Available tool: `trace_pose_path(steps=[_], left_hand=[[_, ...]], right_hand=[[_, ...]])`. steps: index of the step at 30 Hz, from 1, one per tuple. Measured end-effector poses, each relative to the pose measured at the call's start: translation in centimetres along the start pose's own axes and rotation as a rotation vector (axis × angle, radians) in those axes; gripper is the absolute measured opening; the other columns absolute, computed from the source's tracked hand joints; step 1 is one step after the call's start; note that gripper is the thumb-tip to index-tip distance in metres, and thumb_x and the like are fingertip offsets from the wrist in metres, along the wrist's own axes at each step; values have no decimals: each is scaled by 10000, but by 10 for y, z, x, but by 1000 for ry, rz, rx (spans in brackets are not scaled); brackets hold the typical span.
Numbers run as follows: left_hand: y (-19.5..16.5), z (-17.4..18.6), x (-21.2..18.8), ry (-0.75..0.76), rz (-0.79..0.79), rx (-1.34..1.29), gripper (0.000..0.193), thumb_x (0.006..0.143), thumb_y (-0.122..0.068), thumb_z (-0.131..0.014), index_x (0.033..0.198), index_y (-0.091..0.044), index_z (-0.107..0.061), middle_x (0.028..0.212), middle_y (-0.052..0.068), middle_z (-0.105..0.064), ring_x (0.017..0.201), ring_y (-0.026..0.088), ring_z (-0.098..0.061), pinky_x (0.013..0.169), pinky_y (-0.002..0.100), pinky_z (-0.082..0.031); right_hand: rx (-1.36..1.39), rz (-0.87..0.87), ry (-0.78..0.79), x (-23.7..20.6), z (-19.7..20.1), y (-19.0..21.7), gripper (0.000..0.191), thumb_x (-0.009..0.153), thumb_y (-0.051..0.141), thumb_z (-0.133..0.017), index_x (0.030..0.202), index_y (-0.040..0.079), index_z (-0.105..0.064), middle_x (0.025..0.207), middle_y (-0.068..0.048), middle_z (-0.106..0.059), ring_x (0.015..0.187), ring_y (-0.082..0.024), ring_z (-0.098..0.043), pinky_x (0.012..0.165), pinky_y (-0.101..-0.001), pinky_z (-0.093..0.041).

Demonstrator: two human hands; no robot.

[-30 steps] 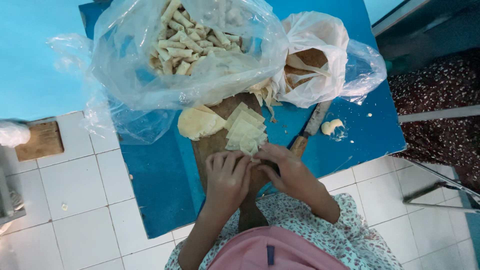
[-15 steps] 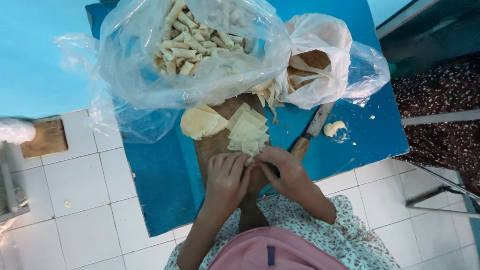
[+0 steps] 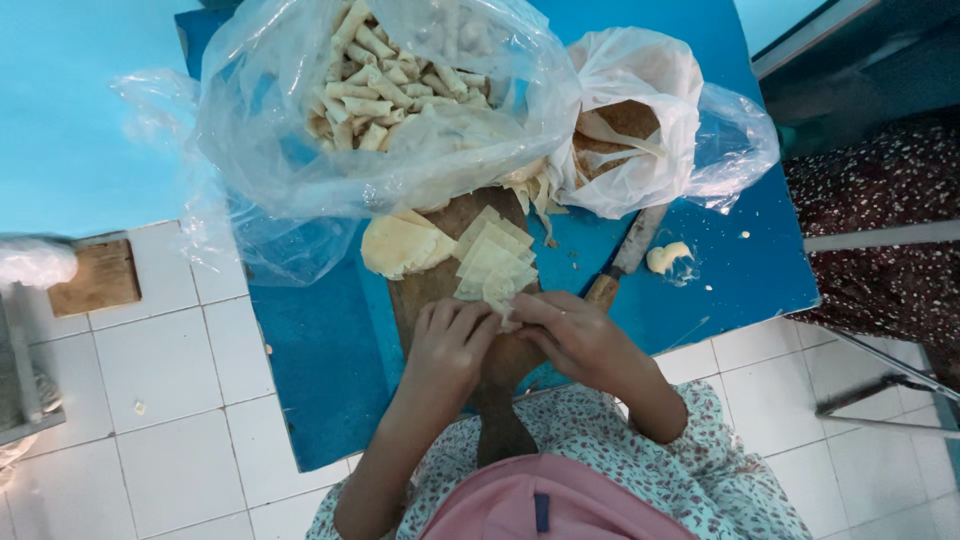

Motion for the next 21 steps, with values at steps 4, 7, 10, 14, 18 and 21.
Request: trace_pose_path(steps=[4,7,10,14,18,21], left_hand=[[-1,-4,1,-28,-10,29,334,802,-100,-651,1125,-17,-682,1132,109,-632,1076,316,-588,950,478,-450],[0,-8,3,-59,25,8,315,815,-89,-655,1121,-19,-675,1111,107,-629,1057,316,-592,947,475,-461],[1,-9,4,-69,67,-39,297,820,-61,-648,1114,-27,-678,1096,105,-631,1036,319,-593,929,470,-468],[-5,-6,6,-60,42,-54,254,850,-94,-672,1092,-15,-666,1089,119,-624,1014,328,-587,908,476,-465],[-7,-7,8,-64,11,-13,247,842,-105,-684,1074,-20,-672,1070,118,-622,1007,328,-589,899,483,-459],[-6,-11,8,-78,35,8,240,838,-87,-680,1072,-34,-679,1057,105,-630,998,316,-593,913,480,-466]], right_hand=[[-18,53,10,5,4,7,561,838,3,-787,1340,65,-543,1145,-132,-699,1035,-325,-717,831,-395,-593],[-14,85,2,8,5,10,574,828,10,-791,1340,54,-536,1135,-151,-689,1024,-333,-707,824,-402,-589],[-26,82,-35,8,6,10,552,847,-2,-786,1336,61,-536,1116,-167,-696,1001,-324,-713,808,-392,-592],[-48,49,-80,7,4,6,534,886,-13,-776,1349,66,-522,1098,-162,-700,983,-317,-717,809,-387,-588],[-10,-67,-39,6,1,-2,609,877,-2,-762,1423,48,-498,1025,-116,-704,962,-309,-717,823,-399,-577],[56,-94,8,3,1,-6,636,868,20,-771,1437,55,-491,1061,-118,-692,970,-298,-721,831,-391,-580]])
Point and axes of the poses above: each hand's wrist, its own x-axis towards the middle knuckle, its own z-axis out of the back of the hand, y = z × x, the point moved 6 cm from there along x, towards the middle knuckle
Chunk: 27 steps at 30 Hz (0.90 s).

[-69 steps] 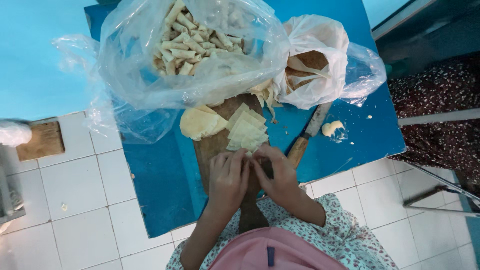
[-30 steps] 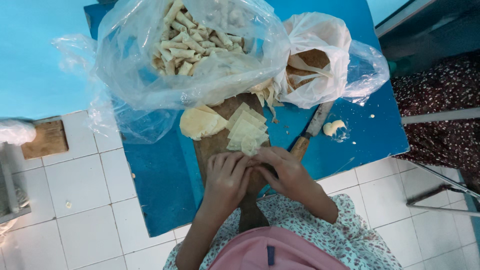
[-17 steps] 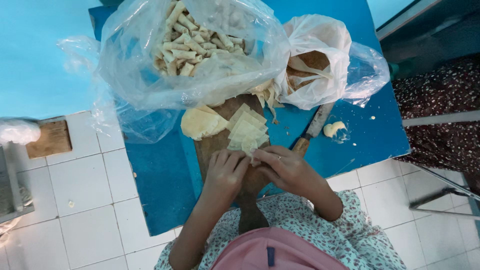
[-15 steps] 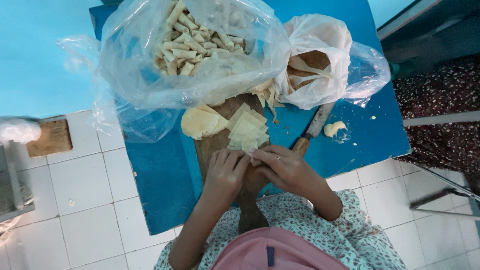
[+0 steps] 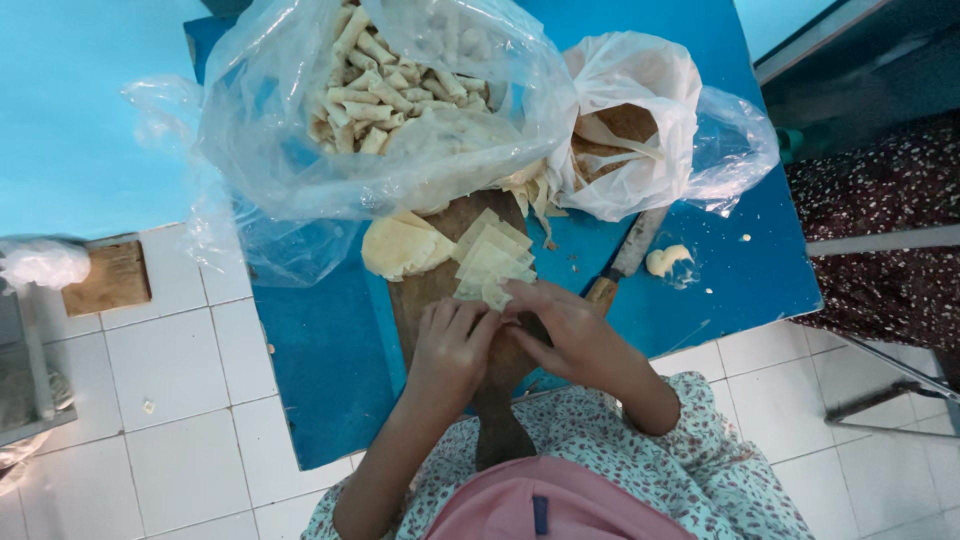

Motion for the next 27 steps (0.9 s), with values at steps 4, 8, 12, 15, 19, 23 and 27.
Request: trace_pose_path(steps=[4,8,12,15,19,23,27], left_hand=[[2,-1,1,-6,48,-28,261,800,-50,-659,1059,-50,-690,1035,88,-649,977,311,-596,890,469,-466],[1,0,8,9,101,-7,244,830,-35,-670,1073,-39,-694,964,94,-628,951,317,-588,861,479,-447],[2,4,16,-26,142,-43,173,804,-31,-681,975,-54,-673,974,116,-631,948,331,-583,824,469,-433],[1,5,20,-25,114,-47,163,823,-33,-685,984,-60,-680,981,102,-635,951,317,-586,854,468,-437],[-1,7,18,-1,30,-1,228,796,-41,-683,1024,-50,-698,1014,69,-656,985,287,-598,912,486,-435],[0,8,15,0,-6,7,190,820,-94,-712,1006,-58,-700,1033,73,-649,1012,289,-593,909,497,-424],[0,4,14,25,-33,31,234,796,-83,-678,1026,-51,-704,1065,77,-643,1043,290,-591,943,500,-427]], right_hand=[[9,46,-10,0,-1,-4,613,876,-13,-732,1433,52,-486,1225,-146,-665,1048,-307,-718,882,-404,-575],[38,0,-23,1,-4,-13,540,885,-39,-719,1372,56,-505,1367,-161,-654,1036,-284,-739,866,-381,-591],[177,-161,21,3,-5,-23,639,907,-44,-706,1475,18,-419,1123,-80,-719,1010,-264,-763,838,-368,-590],[170,-209,10,7,-5,-24,653,884,-34,-712,1451,37,-397,1025,-74,-712,948,-260,-745,810,-369,-578],[-71,-8,-97,11,2,-8,611,830,-27,-749,1361,86,-469,1117,-136,-716,1030,-340,-664,904,-437,-508],[-95,19,-55,8,4,-5,642,836,13,-762,1411,51,-479,1028,-59,-720,1032,-347,-653,909,-452,-506],[-159,72,-59,6,1,-5,578,887,58,-784,1394,84,-509,1044,-129,-662,991,-344,-663,840,-425,-538]])
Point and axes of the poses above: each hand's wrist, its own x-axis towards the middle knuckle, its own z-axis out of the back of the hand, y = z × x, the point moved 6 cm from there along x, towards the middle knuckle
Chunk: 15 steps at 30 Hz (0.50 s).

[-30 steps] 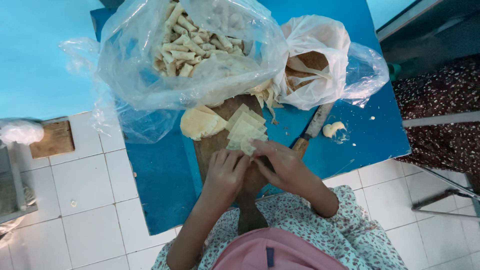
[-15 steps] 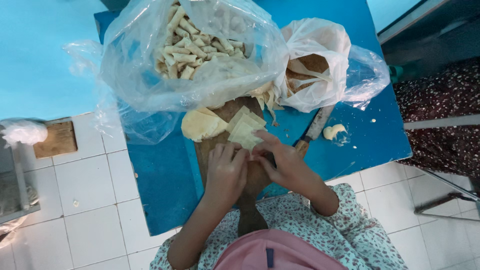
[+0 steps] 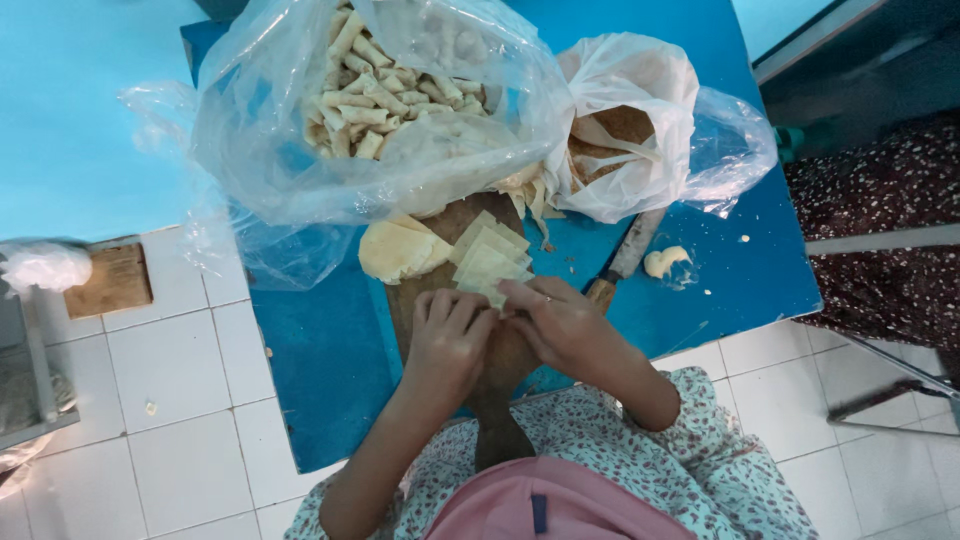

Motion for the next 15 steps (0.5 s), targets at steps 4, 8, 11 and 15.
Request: trace_pose_path(steps=[4,8,11,15], left_hand=[[0,-2,0,23,-2,24,296,785,-65,-650,1073,-49,-713,1067,77,-643,1049,292,-584,963,501,-417],[3,-4,7,10,42,65,234,796,-62,-673,1024,-91,-713,998,51,-641,1001,285,-573,943,504,-405],[8,-5,13,22,86,89,227,740,-45,-669,953,-116,-707,973,65,-641,993,308,-569,913,501,-400],[11,-4,16,30,91,72,228,748,-37,-665,959,-114,-704,972,62,-638,992,303,-570,930,495,-405]], right_hand=[[35,-9,51,0,-3,-5,551,914,38,-750,1399,56,-487,1053,-156,-663,989,-339,-667,835,-427,-550],[237,-212,92,0,-6,-18,569,910,20,-705,1424,27,-462,1026,-139,-707,1000,-322,-705,830,-411,-558],[226,-214,51,4,-6,-18,544,923,-6,-674,1418,16,-449,1010,-131,-714,985,-321,-708,825,-417,-554],[2,-20,-59,9,1,-5,477,906,-29,-706,1328,72,-508,978,-94,-701,938,-336,-652,812,-457,-486]])
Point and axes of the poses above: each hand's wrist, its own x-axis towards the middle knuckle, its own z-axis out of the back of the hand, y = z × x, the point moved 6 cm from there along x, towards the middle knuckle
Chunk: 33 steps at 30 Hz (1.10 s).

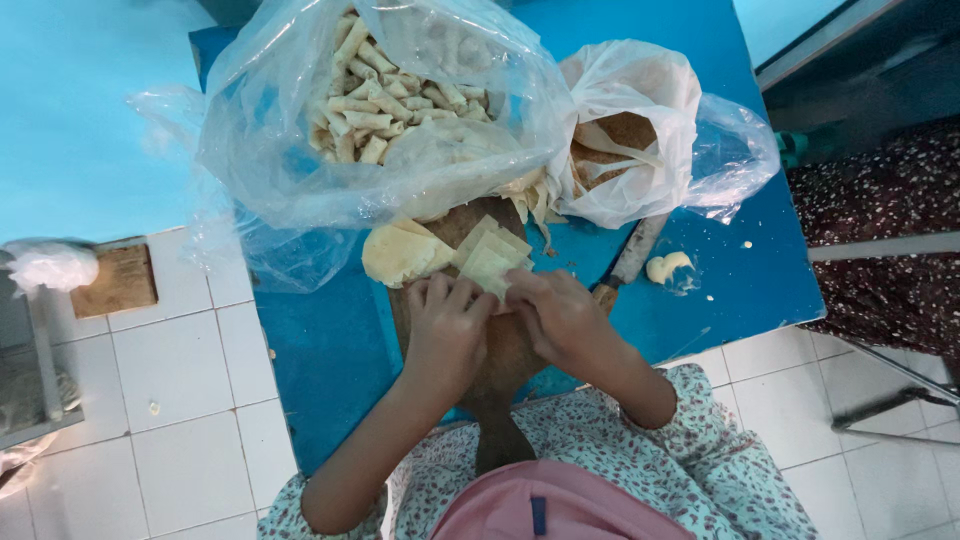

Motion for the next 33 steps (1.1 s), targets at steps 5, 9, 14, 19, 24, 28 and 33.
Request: trace_pose_path(steps=[5,9,14,19,24,28,33], left_hand=[[-1,2,-3,-17,-30,31,201,808,-75,-683,1006,-98,-704,971,44,-645,999,280,-583,977,516,-398],[0,2,-6,-47,-109,59,189,811,-162,-703,983,-87,-695,992,52,-658,1001,283,-585,991,574,-371],[3,-6,-12,-7,-121,-31,179,842,-116,-689,1014,-65,-687,1031,80,-648,1056,303,-583,1041,564,-391],[-3,-7,-17,20,-89,3,193,786,-94,-689,978,-73,-704,1008,73,-632,1031,294,-577,1045,597,-378],[0,-4,-10,-7,-44,-35,142,803,-98,-702,944,-89,-713,996,77,-618,1043,308,-567,1029,590,-373],[5,-3,-7,14,-49,-61,139,771,-101,-704,908,-87,-723,975,71,-624,1050,307,-575,1029,588,-371],[6,-1,-8,-7,-62,-80,129,784,-96,-706,907,-90,-741,953,53,-636,1036,288,-578,1043,579,-369]], right_hand=[[-110,109,34,2,2,8,499,819,27,-767,1252,64,-521,1036,-117,-652,913,-314,-597,783,-442,-446],[-121,202,5,4,-1,12,472,858,37,-772,1240,48,-495,1054,-102,-643,936,-292,-601,794,-447,-432],[-77,164,34,-2,-3,10,435,877,37,-781,1226,66,-522,964,-88,-608,894,-301,-602,779,-442,-446],[-36,60,-24,-12,1,7,415,873,40,-788,1199,78,-533,995,-119,-634,875,-325,-594,765,-431,-454],[-86,-23,-116,-25,-4,1,403,844,38,-794,1170,106,-567,1082,-130,-665,994,-331,-637,866,-446,-480],[-104,88,-135,-44,-12,18,410,891,10,-762,1233,56,-541,1242,-169,-662,1167,-315,-635,965,-511,-435],[-186,29,-89,-57,-20,25,413,888,38,-767,1242,41,-555,1367,-213,-601,1318,-336,-566,1062,-584,-392]])
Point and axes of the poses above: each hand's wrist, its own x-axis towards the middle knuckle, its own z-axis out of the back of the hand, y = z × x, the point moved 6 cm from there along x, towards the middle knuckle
